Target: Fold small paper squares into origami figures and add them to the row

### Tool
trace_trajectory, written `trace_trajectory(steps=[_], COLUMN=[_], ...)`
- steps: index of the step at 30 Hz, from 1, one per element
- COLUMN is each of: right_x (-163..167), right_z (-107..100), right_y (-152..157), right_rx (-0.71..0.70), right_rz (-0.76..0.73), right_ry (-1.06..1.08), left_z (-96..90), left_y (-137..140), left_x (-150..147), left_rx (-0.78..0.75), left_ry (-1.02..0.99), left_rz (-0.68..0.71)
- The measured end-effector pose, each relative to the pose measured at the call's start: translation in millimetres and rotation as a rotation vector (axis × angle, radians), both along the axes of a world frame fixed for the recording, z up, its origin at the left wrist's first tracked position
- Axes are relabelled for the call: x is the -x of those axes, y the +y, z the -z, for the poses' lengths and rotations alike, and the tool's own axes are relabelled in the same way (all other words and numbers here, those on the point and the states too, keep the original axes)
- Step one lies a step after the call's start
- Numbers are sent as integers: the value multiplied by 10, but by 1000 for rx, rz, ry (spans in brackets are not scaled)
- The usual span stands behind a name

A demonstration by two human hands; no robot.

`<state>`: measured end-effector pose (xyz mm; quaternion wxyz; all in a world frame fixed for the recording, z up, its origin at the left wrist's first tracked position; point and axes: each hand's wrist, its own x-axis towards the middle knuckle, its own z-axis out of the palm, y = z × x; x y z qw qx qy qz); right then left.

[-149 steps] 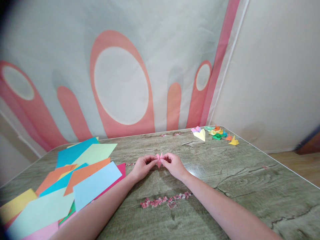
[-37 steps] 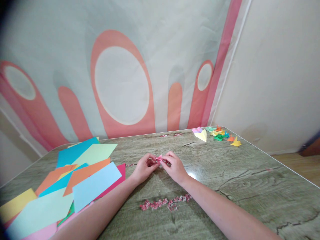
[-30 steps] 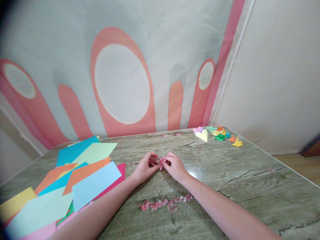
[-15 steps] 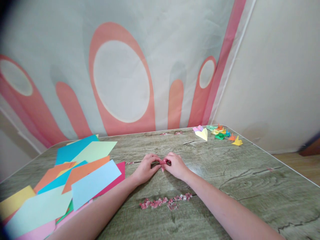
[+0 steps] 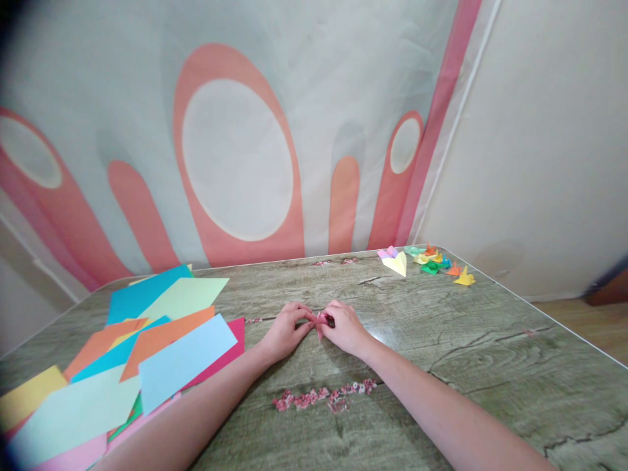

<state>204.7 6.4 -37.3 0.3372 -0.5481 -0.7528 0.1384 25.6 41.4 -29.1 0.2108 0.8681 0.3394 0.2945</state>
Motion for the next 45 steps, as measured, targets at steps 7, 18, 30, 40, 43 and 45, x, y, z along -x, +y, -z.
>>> trace_trajectory(steps=[7,18,30,40,43,45], right_x=[-92,-44,-247,-1721,-2218,-2497], right_z=[-53,-29,-101,-292,-176,-84], right_y=[7,33,110,342,123,-75], right_rx=[63,9,-25,-80,-46,-15], right_rz=[-23,2,136,612,762,851], right_ry=[55,74,84,8,-26,-54], left_z=[-22,-28,-35,-55,-63,-70], left_y=[-14,0,38,20,18,19], left_x=[-5,3,6,28,28,26], left_rx=[11,14,-9,-21,-27,-33], left_ry=[2,-8,17,14,23,33], left_rz=[-10,10,-39,-3,9,14])
